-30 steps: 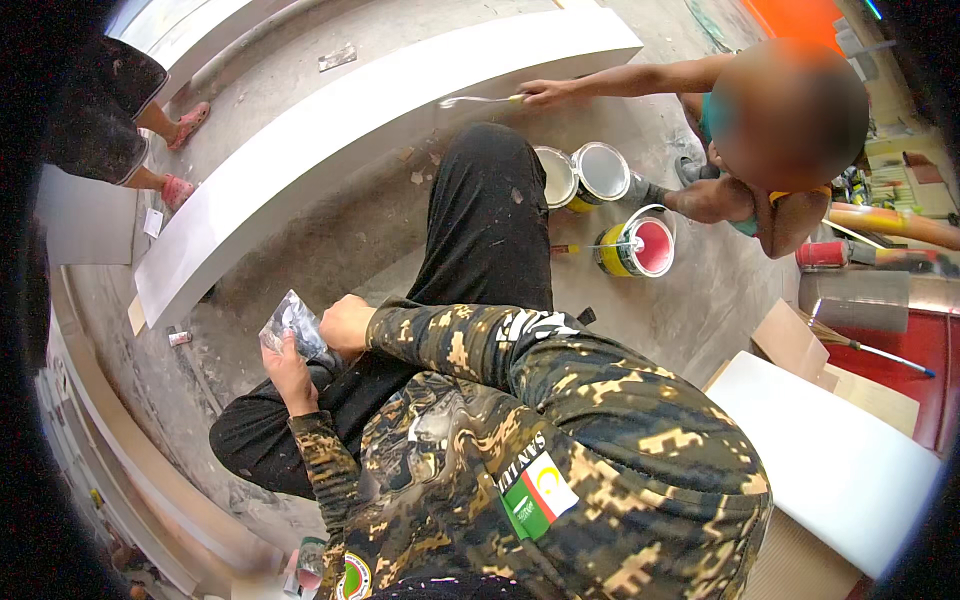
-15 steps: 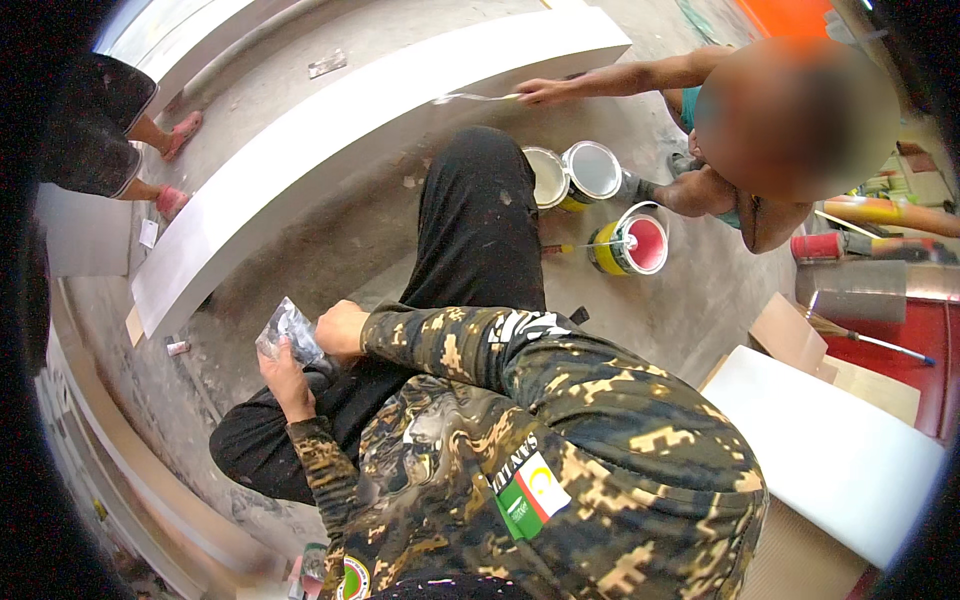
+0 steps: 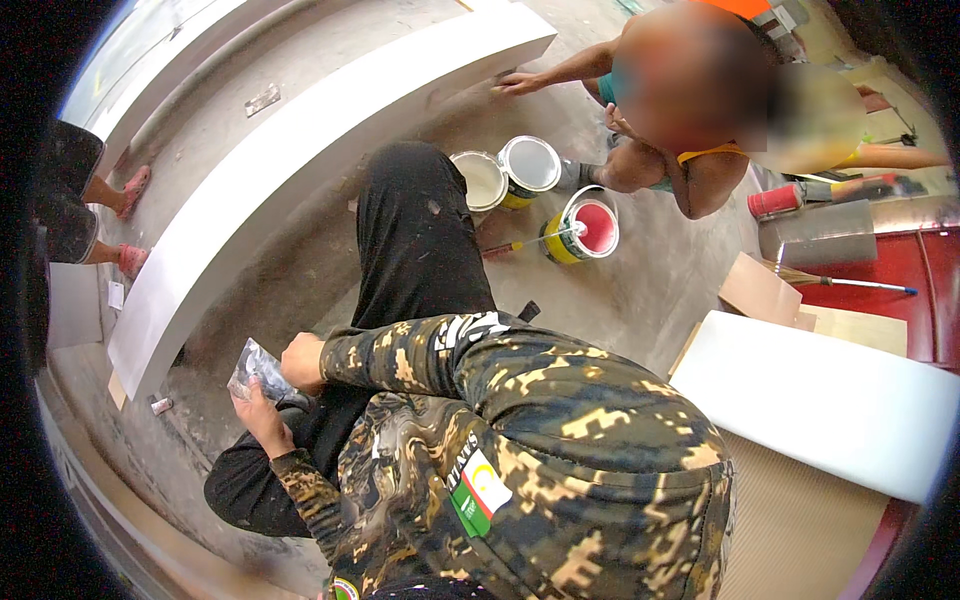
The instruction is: The recorder uses a sanding block and putty knife to smooth and finish a white curved surface.
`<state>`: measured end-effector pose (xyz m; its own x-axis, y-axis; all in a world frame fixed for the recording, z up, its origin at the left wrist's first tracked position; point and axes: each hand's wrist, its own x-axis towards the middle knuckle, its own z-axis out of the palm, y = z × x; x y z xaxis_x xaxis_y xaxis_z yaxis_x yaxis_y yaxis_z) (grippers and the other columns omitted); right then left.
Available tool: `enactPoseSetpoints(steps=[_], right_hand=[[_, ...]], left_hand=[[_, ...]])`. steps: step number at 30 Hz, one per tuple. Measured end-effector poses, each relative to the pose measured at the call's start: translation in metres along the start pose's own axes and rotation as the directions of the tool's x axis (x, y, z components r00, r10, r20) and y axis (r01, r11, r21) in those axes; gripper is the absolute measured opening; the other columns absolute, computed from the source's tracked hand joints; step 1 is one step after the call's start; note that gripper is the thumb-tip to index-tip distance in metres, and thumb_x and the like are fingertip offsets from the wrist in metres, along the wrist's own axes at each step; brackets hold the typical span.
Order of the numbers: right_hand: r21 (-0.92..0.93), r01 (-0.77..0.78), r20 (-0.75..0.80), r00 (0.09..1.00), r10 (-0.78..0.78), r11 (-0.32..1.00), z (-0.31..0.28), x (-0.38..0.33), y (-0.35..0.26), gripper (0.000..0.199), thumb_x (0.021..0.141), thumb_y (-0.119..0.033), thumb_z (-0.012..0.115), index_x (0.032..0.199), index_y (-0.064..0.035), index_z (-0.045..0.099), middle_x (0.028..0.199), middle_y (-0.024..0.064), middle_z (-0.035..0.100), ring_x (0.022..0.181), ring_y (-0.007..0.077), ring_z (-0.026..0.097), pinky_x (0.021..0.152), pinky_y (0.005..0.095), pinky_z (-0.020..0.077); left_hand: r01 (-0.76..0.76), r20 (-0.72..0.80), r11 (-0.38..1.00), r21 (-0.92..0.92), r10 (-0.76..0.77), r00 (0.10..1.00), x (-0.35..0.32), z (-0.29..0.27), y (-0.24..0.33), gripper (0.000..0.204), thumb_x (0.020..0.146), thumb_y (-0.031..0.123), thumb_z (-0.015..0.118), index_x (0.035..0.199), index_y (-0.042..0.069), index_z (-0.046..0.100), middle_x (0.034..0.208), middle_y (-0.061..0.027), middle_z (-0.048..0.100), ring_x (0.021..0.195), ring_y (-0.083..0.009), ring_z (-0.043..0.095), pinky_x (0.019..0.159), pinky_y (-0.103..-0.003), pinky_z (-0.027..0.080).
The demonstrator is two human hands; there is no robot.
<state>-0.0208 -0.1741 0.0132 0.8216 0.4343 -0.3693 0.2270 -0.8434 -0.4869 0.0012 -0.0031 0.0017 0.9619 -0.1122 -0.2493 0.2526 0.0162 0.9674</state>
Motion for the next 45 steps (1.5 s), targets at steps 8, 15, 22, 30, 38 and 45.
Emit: enactPoseSetpoints(steps=[8, 15, 22, 30, 38, 45], right_hand=[[0.019, -0.003, 0.008, 1.000, 0.003, 1.000, -0.006, -0.004, -0.005, 0.026, 0.071, -0.018, 0.072, 0.090, -0.0015, 0.077, 0.094, 0.0202, 0.075, 0.090, 0.0320, 0.074, 0.076, 0.0426, 0.0573], [0.018, -0.017, 0.016, 1.000, 0.017, 1.000, -0.009, -0.004, -0.009, 0.026, 0.071, -0.019, 0.072, 0.091, -0.0020, 0.077, 0.093, 0.0201, 0.075, 0.090, 0.0317, 0.074, 0.076, 0.0422, 0.0573], [0.019, -0.008, 0.018, 1.000, 0.007, 1.000, -0.012, -0.006, -0.009, 0.027, 0.071, -0.019, 0.074, 0.091, -0.0016, 0.077, 0.094, 0.0199, 0.075, 0.090, 0.0316, 0.074, 0.076, 0.0421, 0.0574], [0.017, -0.022, 0.043, 0.999, 0.021, 1.000, -0.010, -0.004, -0.009, 0.029, 0.071, -0.019, 0.073, 0.094, -0.0004, 0.077, 0.095, 0.0203, 0.075, 0.092, 0.0320, 0.074, 0.076, 0.0421, 0.0575], [0.021, -0.018, 0.058, 0.998, 0.016, 1.000, -0.013, -0.005, -0.011, 0.029, 0.071, -0.018, 0.073, 0.094, 0.0003, 0.077, 0.097, 0.0213, 0.074, 0.093, 0.0321, 0.074, 0.076, 0.0421, 0.0576], [0.035, -0.034, 0.067, 0.997, 0.032, 0.999, -0.008, -0.002, -0.009, 0.028, 0.071, -0.018, 0.073, 0.093, -0.0010, 0.077, 0.095, 0.0207, 0.074, 0.092, 0.0326, 0.074, 0.076, 0.0424, 0.0575]], left_hand=[[-0.011, -0.004, 0.999, 0.046, 0.011, 1.000, -0.002, -0.003, 0.001, 0.026, 0.100, 0.005, 0.055, 0.125, 0.000, 0.056, 0.119, -0.0069, 0.065, 0.106, -0.0168, 0.062, 0.093, -0.032, 0.049], [-0.013, 0.010, 0.999, 0.032, 0.013, 1.000, -0.001, -0.008, 0.000, 0.027, 0.100, 0.005, 0.056, 0.126, -0.001, 0.055, 0.120, -0.0071, 0.065, 0.105, -0.0167, 0.062, 0.094, -0.032, 0.049], [-0.006, 0.005, 1.000, 0.010, 0.006, 1.000, -0.001, -0.007, 0.001, 0.027, 0.100, 0.005, 0.056, 0.127, -0.001, 0.054, 0.120, -0.0073, 0.064, 0.106, -0.0168, 0.061, 0.094, -0.032, 0.048], [-0.015, -0.001, 0.999, 0.050, 0.015, 1.000, -0.002, -0.007, 0.001, 0.027, 0.100, 0.004, 0.056, 0.127, 0.000, 0.054, 0.119, -0.0066, 0.064, 0.102, -0.0156, 0.061, 0.092, -0.031, 0.048], [-0.015, -0.005, 0.997, 0.078, 0.016, 1.000, -0.003, -0.006, 0.005, 0.026, 0.100, 0.005, 0.056, 0.126, 0.000, 0.055, 0.118, -0.0066, 0.065, 0.103, -0.0158, 0.061, 0.093, -0.031, 0.048], [-0.002, -0.009, 0.998, 0.058, 0.003, 1.000, -0.004, -0.005, 0.005, 0.026, 0.101, 0.005, 0.056, 0.126, 0.000, 0.055, 0.118, -0.0067, 0.065, 0.103, -0.0158, 0.062, 0.093, -0.031, 0.049]])
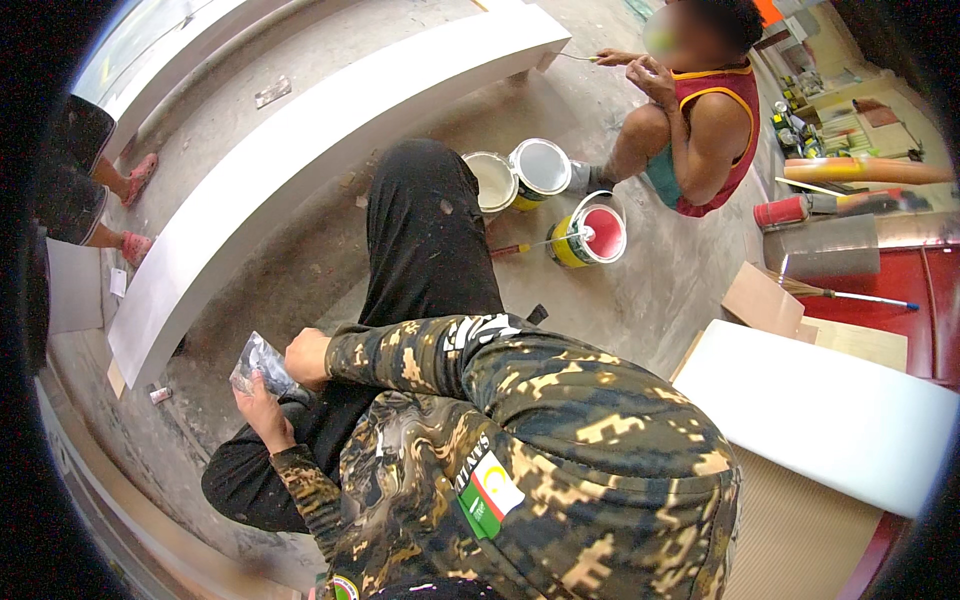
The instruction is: The recorder uses a sanding block and putty knife to smooth and finish a white curved surface.
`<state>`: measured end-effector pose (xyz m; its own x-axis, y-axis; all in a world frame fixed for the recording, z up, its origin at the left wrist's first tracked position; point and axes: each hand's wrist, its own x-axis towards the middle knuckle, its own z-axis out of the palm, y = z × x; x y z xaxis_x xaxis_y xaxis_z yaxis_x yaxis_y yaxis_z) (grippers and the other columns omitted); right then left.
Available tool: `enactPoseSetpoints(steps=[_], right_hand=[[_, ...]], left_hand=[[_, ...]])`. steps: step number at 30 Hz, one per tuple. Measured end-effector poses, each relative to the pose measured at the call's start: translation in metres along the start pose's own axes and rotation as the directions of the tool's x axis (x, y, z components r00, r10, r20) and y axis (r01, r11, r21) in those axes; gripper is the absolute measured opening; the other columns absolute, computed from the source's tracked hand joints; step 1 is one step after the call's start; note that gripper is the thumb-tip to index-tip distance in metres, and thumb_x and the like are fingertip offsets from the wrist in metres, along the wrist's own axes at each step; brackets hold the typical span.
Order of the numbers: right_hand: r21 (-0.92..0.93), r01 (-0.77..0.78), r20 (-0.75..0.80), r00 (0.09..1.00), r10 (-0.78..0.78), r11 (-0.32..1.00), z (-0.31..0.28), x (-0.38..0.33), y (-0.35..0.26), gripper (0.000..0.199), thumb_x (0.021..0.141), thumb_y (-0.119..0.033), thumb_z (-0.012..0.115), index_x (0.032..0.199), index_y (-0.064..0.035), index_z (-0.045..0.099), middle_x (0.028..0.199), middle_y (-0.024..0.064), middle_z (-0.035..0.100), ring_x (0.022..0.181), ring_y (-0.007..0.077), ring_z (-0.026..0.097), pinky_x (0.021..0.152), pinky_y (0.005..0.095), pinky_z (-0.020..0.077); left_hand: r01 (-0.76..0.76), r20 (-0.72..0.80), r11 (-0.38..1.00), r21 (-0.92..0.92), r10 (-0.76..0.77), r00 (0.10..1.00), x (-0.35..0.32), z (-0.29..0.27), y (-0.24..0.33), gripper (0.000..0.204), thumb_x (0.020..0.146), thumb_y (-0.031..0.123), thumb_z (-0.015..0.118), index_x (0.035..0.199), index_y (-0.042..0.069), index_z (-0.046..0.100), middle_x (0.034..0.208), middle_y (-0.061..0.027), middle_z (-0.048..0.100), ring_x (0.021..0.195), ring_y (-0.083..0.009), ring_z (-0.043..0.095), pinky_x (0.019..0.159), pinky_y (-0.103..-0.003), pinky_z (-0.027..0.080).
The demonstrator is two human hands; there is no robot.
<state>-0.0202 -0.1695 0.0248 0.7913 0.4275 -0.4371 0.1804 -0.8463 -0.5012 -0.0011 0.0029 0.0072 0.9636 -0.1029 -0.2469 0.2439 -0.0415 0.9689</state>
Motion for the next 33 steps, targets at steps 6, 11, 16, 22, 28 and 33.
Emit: enactPoseSetpoints(steps=[6, 11, 16, 22, 28, 33], right_hand=[[0.006, 0.027, -0.038, 0.999, -0.027, 1.000, -0.001, -0.002, 0.000, 0.026, 0.072, -0.017, 0.072, 0.092, -0.0010, 0.077, 0.094, 0.0207, 0.074, 0.091, 0.0330, 0.074, 0.076, 0.0426, 0.0573], [-0.017, 0.048, -0.055, 0.997, -0.049, 0.999, -0.001, -0.002, 0.000, 0.025, 0.072, -0.016, 0.072, 0.091, -0.0007, 0.077, 0.095, 0.0208, 0.074, 0.091, 0.0332, 0.074, 0.075, 0.0430, 0.0573], [-0.004, 0.026, -0.080, 0.996, -0.026, 1.000, 0.002, -0.002, 0.001, 0.026, 0.070, -0.017, 0.073, 0.090, -0.0011, 0.077, 0.093, 0.0210, 0.074, 0.090, 0.0332, 0.074, 0.075, 0.0434, 0.0574], [-0.025, 0.071, -0.080, 0.994, -0.073, 0.997, 0.004, -0.001, 0.003, 0.025, 0.069, -0.018, 0.072, 0.088, -0.0016, 0.077, 0.091, 0.0211, 0.074, 0.088, 0.0333, 0.074, 0.074, 0.0435, 0.0574], [-0.018, 0.060, -0.084, 0.995, -0.061, 0.998, 0.010, 0.003, 0.005, 0.026, 0.068, -0.018, 0.073, 0.088, -0.0017, 0.077, 0.091, 0.0212, 0.074, 0.088, 0.0331, 0.074, 0.073, 0.0430, 0.0573], [-0.027, 0.057, -0.052, 0.997, -0.058, 0.998, 0.006, 0.001, 0.003, 0.026, 0.069, -0.017, 0.073, 0.089, -0.0012, 0.077, 0.091, 0.0213, 0.074, 0.088, 0.0333, 0.074, 0.073, 0.0428, 0.0572]], left_hand=[[-0.006, -0.006, 1.000, 0.013, 0.006, 1.000, -0.001, 0.000, 0.001, 0.026, 0.100, 0.005, 0.056, 0.126, 0.000, 0.055, 0.118, -0.0063, 0.065, 0.103, -0.0156, 0.062, 0.092, -0.031, 0.049], [0.001, 0.001, 1.000, 0.019, -0.001, 1.000, -0.002, 0.000, 0.004, 0.026, 0.100, 0.004, 0.055, 0.126, 0.000, 0.055, 0.118, -0.0063, 0.065, 0.103, -0.0156, 0.061, 0.092, -0.031, 0.049], [-0.009, -0.009, 1.000, 0.005, 0.009, 1.000, -0.004, 0.008, 0.008, 0.024, 0.100, 0.003, 0.053, 0.123, -0.001, 0.057, 0.117, -0.0061, 0.064, 0.104, -0.0152, 0.060, 0.093, -0.030, 0.047], [0.013, 0.003, 0.999, -0.040, -0.013, 1.000, -0.002, 0.003, 0.003, 0.023, 0.100, 0.003, 0.053, 0.123, -0.001, 0.057, 0.117, -0.0063, 0.064, 0.103, -0.0151, 0.060, 0.092, -0.030, 0.047], [0.011, 0.004, 0.999, -0.036, -0.011, 1.000, -0.002, 0.005, 0.004, 0.022, 0.101, 0.004, 0.053, 0.122, -0.001, 0.057, 0.116, -0.0062, 0.064, 0.102, -0.0146, 0.060, 0.091, -0.030, 0.048], [0.036, -0.015, 0.999, -0.016, -0.037, 0.999, -0.004, 0.005, 0.007, 0.022, 0.101, 0.004, 0.054, 0.121, -0.001, 0.056, 0.115, -0.0063, 0.064, 0.101, -0.0143, 0.060, 0.090, -0.030, 0.048]])
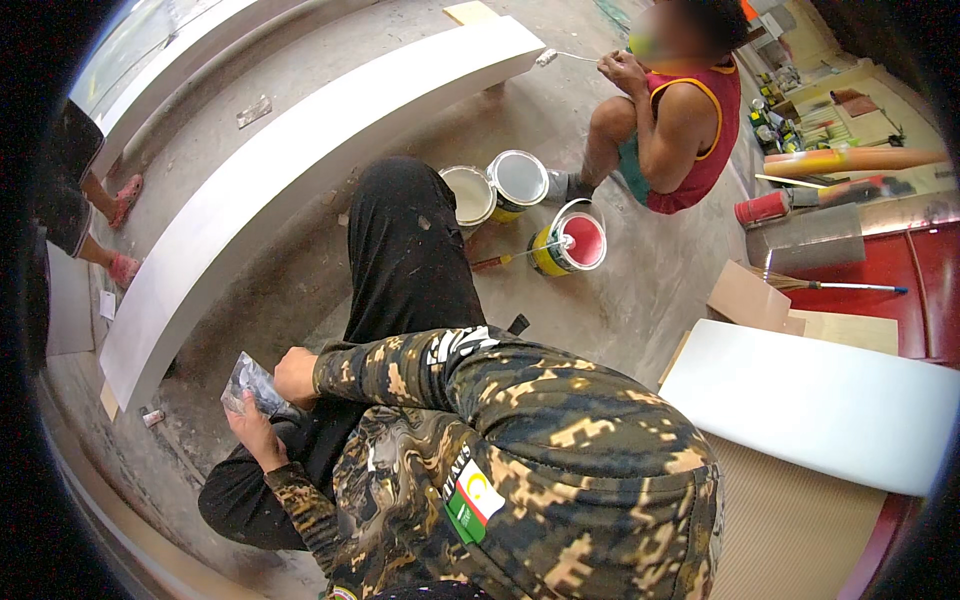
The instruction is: The recorder uses a sanding block and putty knife to smooth and finish a white curved surface.
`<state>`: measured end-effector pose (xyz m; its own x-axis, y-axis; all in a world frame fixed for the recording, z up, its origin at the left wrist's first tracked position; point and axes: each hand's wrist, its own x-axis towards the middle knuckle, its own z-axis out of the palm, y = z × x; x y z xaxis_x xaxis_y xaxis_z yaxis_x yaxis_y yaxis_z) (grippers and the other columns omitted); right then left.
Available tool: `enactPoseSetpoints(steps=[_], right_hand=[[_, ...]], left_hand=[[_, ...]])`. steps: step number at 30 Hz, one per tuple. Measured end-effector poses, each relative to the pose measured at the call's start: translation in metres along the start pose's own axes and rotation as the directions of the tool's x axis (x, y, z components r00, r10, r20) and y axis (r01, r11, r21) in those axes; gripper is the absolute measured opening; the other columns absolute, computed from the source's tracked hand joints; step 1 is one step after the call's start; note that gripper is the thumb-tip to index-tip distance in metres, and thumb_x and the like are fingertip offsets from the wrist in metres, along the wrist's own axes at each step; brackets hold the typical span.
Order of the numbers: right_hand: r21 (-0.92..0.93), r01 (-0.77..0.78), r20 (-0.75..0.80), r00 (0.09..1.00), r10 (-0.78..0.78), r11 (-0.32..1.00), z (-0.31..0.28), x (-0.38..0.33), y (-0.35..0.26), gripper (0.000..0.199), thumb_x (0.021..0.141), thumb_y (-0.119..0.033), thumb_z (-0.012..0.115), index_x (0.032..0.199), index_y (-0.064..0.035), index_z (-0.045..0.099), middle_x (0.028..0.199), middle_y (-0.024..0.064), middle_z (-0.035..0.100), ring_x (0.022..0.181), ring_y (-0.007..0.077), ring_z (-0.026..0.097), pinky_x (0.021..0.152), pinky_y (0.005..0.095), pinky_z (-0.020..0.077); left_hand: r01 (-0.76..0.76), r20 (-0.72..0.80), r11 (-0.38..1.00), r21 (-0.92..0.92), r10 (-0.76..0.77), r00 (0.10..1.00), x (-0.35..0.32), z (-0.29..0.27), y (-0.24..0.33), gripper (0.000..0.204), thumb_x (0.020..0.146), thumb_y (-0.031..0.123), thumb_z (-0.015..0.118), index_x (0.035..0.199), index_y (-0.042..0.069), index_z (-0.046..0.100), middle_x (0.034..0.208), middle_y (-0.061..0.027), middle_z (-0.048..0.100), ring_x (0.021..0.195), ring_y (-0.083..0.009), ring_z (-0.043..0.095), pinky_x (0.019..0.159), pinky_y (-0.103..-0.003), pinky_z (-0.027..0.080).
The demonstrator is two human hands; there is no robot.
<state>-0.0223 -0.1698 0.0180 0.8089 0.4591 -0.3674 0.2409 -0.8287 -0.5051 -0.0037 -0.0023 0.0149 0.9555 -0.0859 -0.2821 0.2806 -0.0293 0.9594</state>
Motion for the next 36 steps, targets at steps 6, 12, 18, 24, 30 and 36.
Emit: enactPoseSetpoints(steps=[6, 12, 18, 24, 30, 36], right_hand=[[0.014, -0.006, -0.011, 1.000, 0.006, 1.000, 0.003, 0.001, 0.001, 0.026, 0.070, -0.019, 0.072, 0.089, -0.0012, 0.077, 0.092, 0.0212, 0.074, 0.089, 0.0327, 0.074, 0.074, 0.0426, 0.0572], [0.019, 0.007, 0.001, 1.000, -0.007, 1.000, -0.001, -0.001, 0.000, 0.027, 0.071, -0.020, 0.072, 0.090, -0.0013, 0.077, 0.093, 0.0209, 0.074, 0.090, 0.0328, 0.074, 0.075, 0.0424, 0.0572], [0.007, -0.002, 0.008, 1.000, 0.001, 1.000, -0.003, -0.003, -0.001, 0.027, 0.072, -0.020, 0.071, 0.091, -0.0015, 0.077, 0.093, 0.0211, 0.074, 0.091, 0.0328, 0.074, 0.075, 0.0426, 0.0572], [-0.017, -0.010, -0.014, 1.000, 0.009, 1.000, 0.000, -0.002, 0.001, 0.026, 0.072, -0.019, 0.071, 0.090, -0.0024, 0.077, 0.093, 0.0201, 0.075, 0.089, 0.0333, 0.074, 0.074, 0.0434, 0.0574], [0.016, -0.016, -0.078, 0.997, 0.017, 1.000, 0.007, -0.001, 0.001, 0.023, 0.071, -0.019, 0.071, 0.088, -0.0042, 0.078, 0.090, 0.0192, 0.075, 0.087, 0.0323, 0.074, 0.073, 0.0432, 0.0573], [0.000, -0.001, -0.067, 0.998, 0.001, 1.000, 0.002, -0.003, -0.001, 0.025, 0.068, -0.020, 0.074, 0.087, -0.0045, 0.077, 0.089, 0.0194, 0.074, 0.085, 0.0334, 0.074, 0.070, 0.0445, 0.0568]], left_hand=[[-0.010, 0.008, 1.000, 0.012, 0.010, 1.000, 0.001, -0.001, -0.001, 0.023, 0.101, 0.005, 0.054, 0.123, -0.001, 0.056, 0.116, -0.0067, 0.064, 0.101, -0.0150, 0.060, 0.091, -0.030, 0.048], [-0.013, 0.009, 1.000, 0.019, 0.013, 1.000, 0.004, -0.005, -0.006, 0.027, 0.100, 0.004, 0.054, 0.126, -0.002, 0.055, 0.120, -0.0073, 0.063, 0.105, -0.0162, 0.060, 0.095, -0.031, 0.046], [-0.061, 0.016, 0.998, 0.030, 0.060, 0.998, 0.004, -0.006, -0.010, 0.028, 0.099, 0.003, 0.055, 0.127, -0.002, 0.055, 0.121, -0.0077, 0.063, 0.107, -0.0165, 0.060, 0.096, -0.031, 0.046], [-0.017, 0.020, 1.000, 0.020, 0.017, 1.000, 0.001, 0.001, -0.002, 0.028, 0.100, 0.004, 0.054, 0.127, -0.003, 0.054, 0.122, -0.0082, 0.062, 0.108, -0.0169, 0.059, 0.097, -0.031, 0.046], [-0.034, 0.001, 0.993, 0.116, 0.034, 0.999, 0.004, -0.003, -0.003, 0.030, 0.099, 0.005, 0.055, 0.127, -0.004, 0.054, 0.122, -0.0102, 0.062, 0.108, -0.0189, 0.059, 0.097, -0.033, 0.046], [-0.032, -0.017, 0.994, 0.102, 0.033, 0.999, 0.003, -0.005, -0.005, 0.030, 0.099, 0.006, 0.056, 0.127, -0.004, 0.054, 0.122, -0.0106, 0.062, 0.107, -0.0196, 0.059, 0.096, -0.033, 0.046]])
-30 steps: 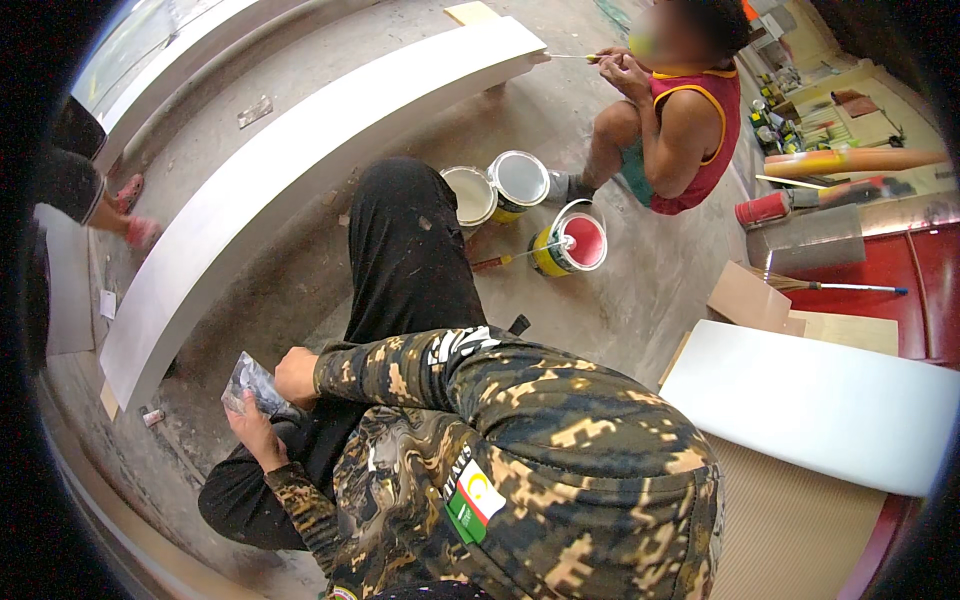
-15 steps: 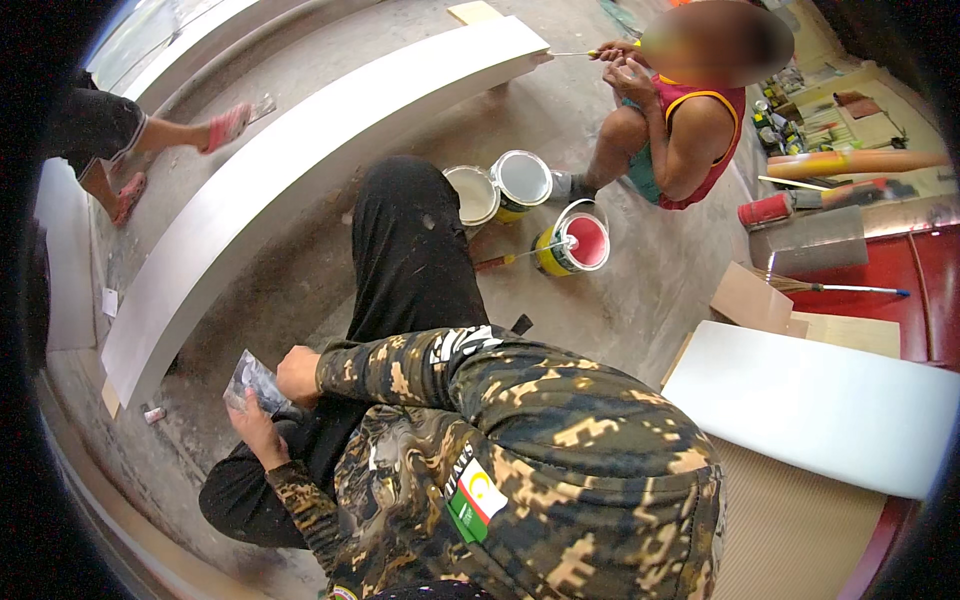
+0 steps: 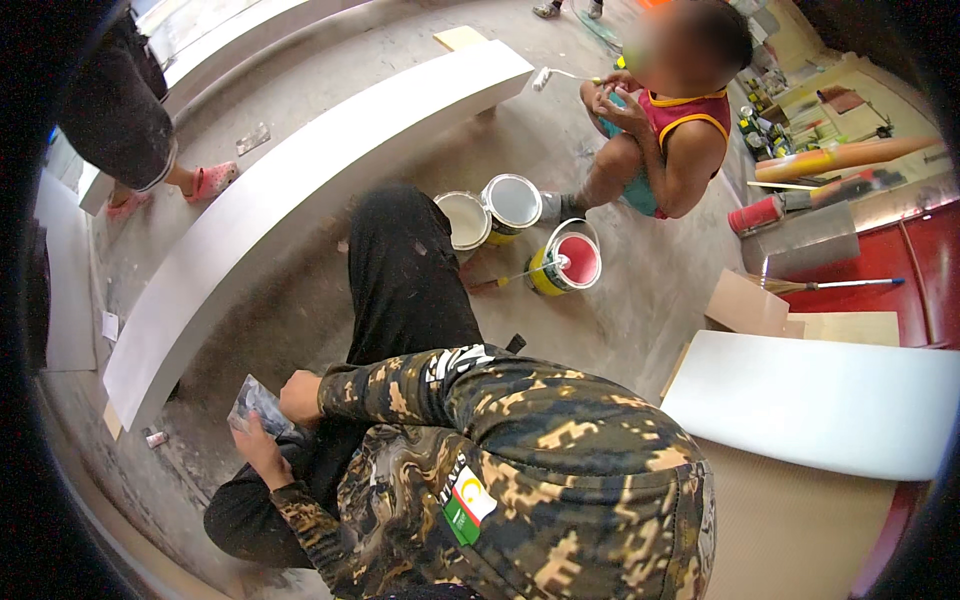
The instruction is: The recorder uses a sanding block and putty knife to smooth and finish a white curved surface.
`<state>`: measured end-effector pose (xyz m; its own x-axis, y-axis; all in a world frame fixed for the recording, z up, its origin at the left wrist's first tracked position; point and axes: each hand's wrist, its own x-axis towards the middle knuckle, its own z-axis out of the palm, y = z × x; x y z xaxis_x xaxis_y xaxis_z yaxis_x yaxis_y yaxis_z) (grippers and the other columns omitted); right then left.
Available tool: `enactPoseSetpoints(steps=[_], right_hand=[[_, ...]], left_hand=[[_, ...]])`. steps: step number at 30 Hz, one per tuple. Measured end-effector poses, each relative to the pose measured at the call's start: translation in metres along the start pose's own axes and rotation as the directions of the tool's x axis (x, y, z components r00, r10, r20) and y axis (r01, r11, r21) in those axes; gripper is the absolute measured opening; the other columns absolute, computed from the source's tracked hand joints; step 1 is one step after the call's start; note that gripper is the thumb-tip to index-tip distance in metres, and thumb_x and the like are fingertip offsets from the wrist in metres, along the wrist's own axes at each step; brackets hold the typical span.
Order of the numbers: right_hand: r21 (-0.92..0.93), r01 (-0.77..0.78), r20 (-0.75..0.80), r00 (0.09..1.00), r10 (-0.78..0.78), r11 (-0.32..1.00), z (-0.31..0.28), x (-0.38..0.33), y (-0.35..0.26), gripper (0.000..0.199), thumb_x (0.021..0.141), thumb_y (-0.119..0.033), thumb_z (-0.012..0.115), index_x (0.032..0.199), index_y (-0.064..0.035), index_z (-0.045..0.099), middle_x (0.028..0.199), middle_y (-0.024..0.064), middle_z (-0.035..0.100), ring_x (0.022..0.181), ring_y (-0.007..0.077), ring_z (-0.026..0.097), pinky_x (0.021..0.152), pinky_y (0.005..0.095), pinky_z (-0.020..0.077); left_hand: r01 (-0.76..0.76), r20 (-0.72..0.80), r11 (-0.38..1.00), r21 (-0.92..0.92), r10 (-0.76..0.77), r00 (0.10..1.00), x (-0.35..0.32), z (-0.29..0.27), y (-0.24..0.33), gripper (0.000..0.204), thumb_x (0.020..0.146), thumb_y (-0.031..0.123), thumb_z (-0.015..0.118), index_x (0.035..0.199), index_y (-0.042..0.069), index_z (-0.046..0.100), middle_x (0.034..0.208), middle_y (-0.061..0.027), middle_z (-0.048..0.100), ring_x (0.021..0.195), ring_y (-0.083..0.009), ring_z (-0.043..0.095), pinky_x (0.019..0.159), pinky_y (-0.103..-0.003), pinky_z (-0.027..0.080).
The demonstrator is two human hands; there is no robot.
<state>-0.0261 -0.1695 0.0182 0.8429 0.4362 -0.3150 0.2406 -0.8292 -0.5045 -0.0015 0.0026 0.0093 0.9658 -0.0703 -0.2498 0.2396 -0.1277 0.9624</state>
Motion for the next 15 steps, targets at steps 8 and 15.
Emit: enactPoseSetpoints(steps=[8, 15], right_hand=[[0.029, -0.011, 0.017, 1.000, 0.011, 1.000, -0.0018, -0.0017, -0.0005, 0.024, 0.068, -0.019, 0.073, 0.085, -0.0028, 0.077, 0.088, 0.0209, 0.074, 0.087, 0.0339, 0.074, 0.073, 0.0441, 0.0570], [-0.007, -0.010, 0.036, 0.999, 0.010, 1.000, -0.0004, 0.0021, -0.0008, 0.024, 0.069, -0.019, 0.072, 0.087, -0.0029, 0.077, 0.091, 0.0204, 0.074, 0.088, 0.0333, 0.074, 0.074, 0.0434, 0.0568]], left_hand=[[-0.025, 0.010, 0.999, -0.045, 0.026, 1.000, -0.0044, 0.0046, 0.0034, 0.027, 0.099, 0.005, 0.055, 0.125, -0.004, 0.055, 0.118, -0.0087, 0.064, 0.104, -0.0168, 0.060, 0.092, -0.031, 0.047], [-0.063, 0.031, 0.996, -0.062, 0.065, 0.997, -0.0018, 0.0026, 0.0006, 0.025, 0.100, 0.004, 0.054, 0.124, -0.002, 0.056, 0.115, -0.0065, 0.064, 0.100, -0.0153, 0.059, 0.091, -0.030, 0.047]])
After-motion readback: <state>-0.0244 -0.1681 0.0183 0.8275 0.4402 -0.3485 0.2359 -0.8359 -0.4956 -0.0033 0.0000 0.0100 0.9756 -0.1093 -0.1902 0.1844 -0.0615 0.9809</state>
